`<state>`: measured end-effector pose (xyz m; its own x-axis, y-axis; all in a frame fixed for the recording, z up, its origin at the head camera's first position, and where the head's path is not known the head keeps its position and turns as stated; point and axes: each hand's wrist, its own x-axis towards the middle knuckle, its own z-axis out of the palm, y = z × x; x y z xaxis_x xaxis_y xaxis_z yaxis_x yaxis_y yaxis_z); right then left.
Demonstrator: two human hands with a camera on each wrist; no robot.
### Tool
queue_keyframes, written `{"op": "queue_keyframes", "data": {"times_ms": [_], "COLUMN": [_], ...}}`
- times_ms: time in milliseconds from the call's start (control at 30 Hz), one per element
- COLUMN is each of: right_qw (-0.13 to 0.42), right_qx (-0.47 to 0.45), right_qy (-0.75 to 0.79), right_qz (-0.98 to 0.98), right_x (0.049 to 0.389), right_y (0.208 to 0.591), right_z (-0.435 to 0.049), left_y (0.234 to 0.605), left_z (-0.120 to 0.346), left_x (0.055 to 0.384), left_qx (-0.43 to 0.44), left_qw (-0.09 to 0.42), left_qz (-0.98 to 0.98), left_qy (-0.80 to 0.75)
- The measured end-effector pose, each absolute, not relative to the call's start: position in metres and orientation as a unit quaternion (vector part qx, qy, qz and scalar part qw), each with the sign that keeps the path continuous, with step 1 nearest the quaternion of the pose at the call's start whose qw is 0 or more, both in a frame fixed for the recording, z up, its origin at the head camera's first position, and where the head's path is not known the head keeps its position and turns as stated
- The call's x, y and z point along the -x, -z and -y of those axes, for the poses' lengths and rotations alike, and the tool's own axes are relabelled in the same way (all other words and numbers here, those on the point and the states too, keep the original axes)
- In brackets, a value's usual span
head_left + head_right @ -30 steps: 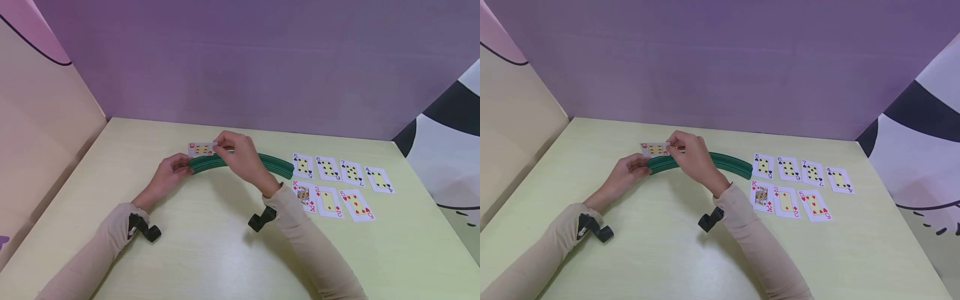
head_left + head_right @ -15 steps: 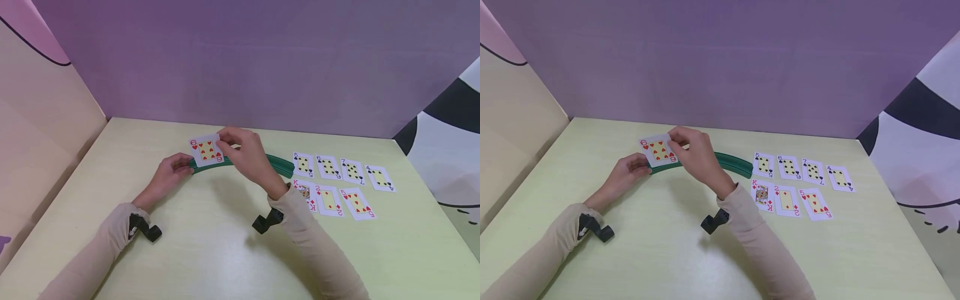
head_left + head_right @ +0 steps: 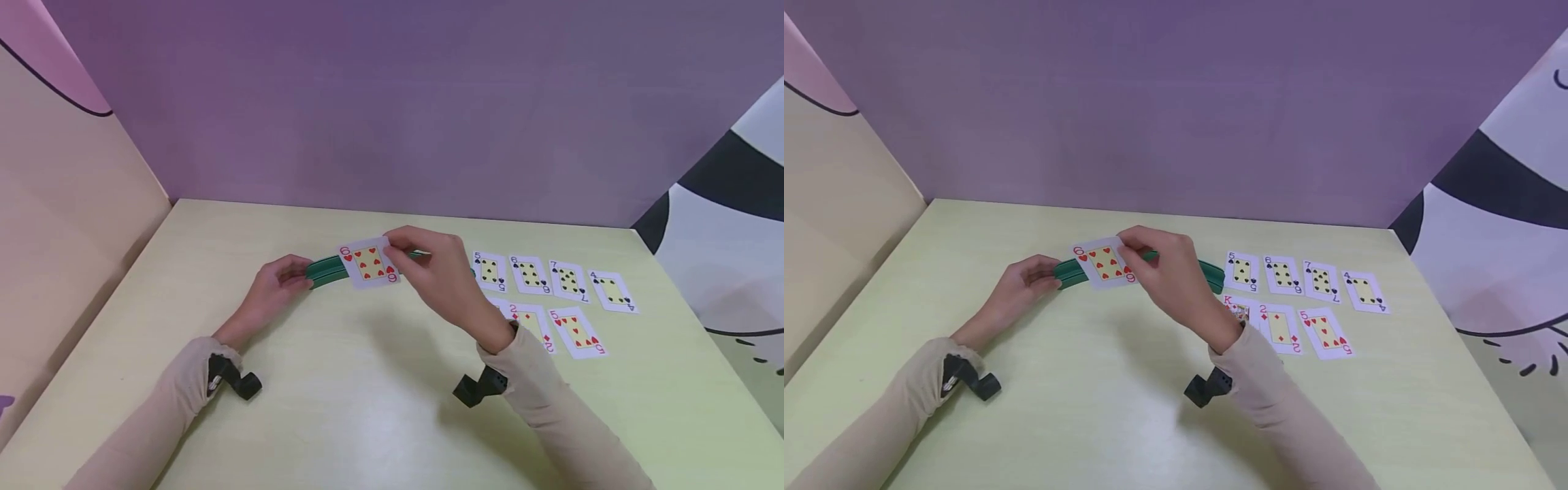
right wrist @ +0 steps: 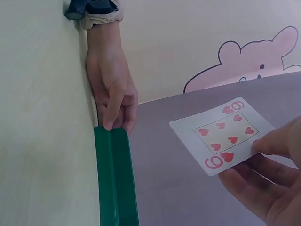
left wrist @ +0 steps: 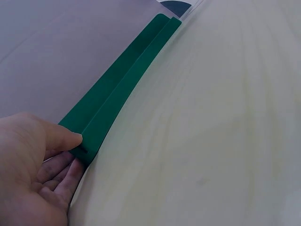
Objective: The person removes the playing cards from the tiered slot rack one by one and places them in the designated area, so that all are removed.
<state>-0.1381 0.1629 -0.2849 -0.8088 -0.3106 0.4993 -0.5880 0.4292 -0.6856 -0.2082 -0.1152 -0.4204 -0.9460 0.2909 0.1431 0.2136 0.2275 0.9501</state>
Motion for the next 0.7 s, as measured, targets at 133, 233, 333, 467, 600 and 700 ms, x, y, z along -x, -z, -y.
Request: {"op": "queue_keyframes", "data": {"times_ms": [133, 233, 333, 467, 600, 700], "right_qw": [0.145, 0.127, 0.11, 0.103, 0.118, 0.141], "right_qx": [-0.257, -0.239, -0.218, -0.191, -0.17, -0.159], "right_qy": [-0.454, -0.465, -0.479, -0.482, -0.464, -0.441], "right_qz": [0.841, 0.843, 0.843, 0.849, 0.861, 0.872], "right_x": [0.131, 0.124, 0.118, 0.112, 0.105, 0.099], "right_y": [0.286, 0.288, 0.29, 0.296, 0.3, 0.302], "right_z": [-0.177, -0.189, -0.203, -0.222, -0.239, -0.25], "left_y": [0.42, 0.42, 0.421, 0.423, 0.424, 0.424], "left_z": [0.117, 0.118, 0.118, 0.117, 0.117, 0.116], "left_x": [0.208, 0.208, 0.209, 0.21, 0.211, 0.211], "left_qx": [-0.161, -0.161, -0.161, -0.16, -0.158, -0.157], "left_qw": [0.031, 0.036, 0.04, 0.038, 0.039, 0.04], "left_qz": [-0.778, -0.774, -0.773, -0.775, -0.776, -0.775], "left_qy": [-0.606, -0.611, -0.613, -0.61, -0.609, -0.611]}}
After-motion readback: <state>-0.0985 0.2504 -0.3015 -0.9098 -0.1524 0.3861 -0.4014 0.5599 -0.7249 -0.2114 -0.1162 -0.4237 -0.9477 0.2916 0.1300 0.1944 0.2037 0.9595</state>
